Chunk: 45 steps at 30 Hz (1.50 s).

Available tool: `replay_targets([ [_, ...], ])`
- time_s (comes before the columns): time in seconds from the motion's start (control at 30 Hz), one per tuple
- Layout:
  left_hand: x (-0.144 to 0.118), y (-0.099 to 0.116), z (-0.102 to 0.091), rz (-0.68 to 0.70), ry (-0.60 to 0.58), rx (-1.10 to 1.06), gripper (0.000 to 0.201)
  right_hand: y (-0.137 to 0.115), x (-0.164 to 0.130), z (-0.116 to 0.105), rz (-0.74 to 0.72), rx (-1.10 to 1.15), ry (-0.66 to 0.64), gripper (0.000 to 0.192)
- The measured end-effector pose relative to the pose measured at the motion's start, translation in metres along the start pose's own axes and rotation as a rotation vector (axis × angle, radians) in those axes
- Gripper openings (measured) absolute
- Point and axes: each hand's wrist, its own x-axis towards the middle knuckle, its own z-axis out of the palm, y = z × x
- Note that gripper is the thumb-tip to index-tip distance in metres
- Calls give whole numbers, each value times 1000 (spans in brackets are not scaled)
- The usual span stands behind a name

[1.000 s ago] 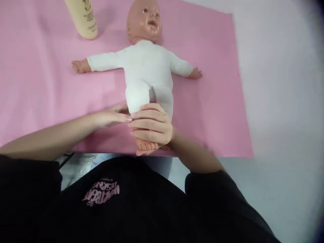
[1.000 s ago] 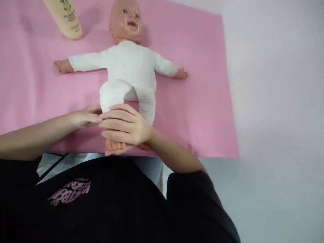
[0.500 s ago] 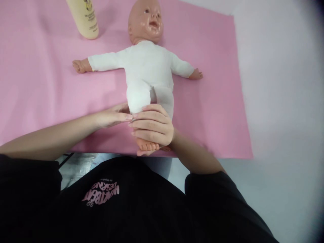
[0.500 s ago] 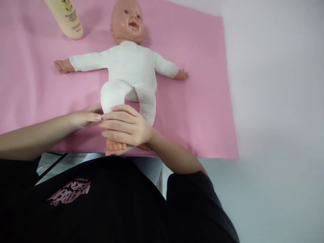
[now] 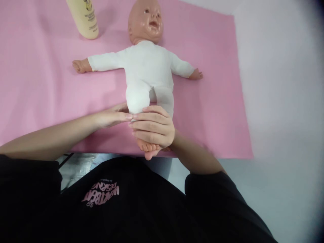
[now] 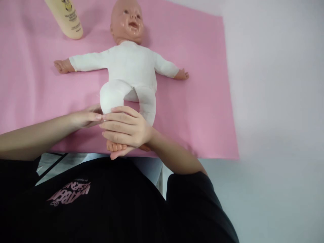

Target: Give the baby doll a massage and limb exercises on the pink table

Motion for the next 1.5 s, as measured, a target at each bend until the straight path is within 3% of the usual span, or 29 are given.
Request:
replay_targets([
  [0.1, 0, 1, 1, -7, 16, -14, 64, -2, 8, -4, -29, -22, 21, 24],
  [0.27, 0, 3, 4, -11, 22, -10, 64, -7, 23, -10, -247, -141, 275, 31],
  [0.47, 1, 5, 2, -7, -7, -21, 68, -3, 4, -1, 70, 36, 63, 25],
  [0.57, 2, 5, 1, 5, -18, -38, 70, 1, -1, 3, 120, 28, 7, 27],
  [0.8, 3, 3, -1, 3, -32, -47, 69, -1, 7, -1, 40, 45, 48, 24],
  [1.0, 3, 3, -1, -17, -7, -42, 69, -2, 7, 0, 102, -6, -24, 29],
  [1.17, 3, 4, 1, -15, -2, -32, 70, -1, 5, -1, 20, 39, 51, 24],
  [1.33, 3, 3, 0, -9, 3, -34, 69, -2, 4, -2, 41, 17, 30, 20],
  [1.5, 3, 4, 2, -12, 14, -24, 68, -2, 0, 2, -39, -2, 72, 20],
])
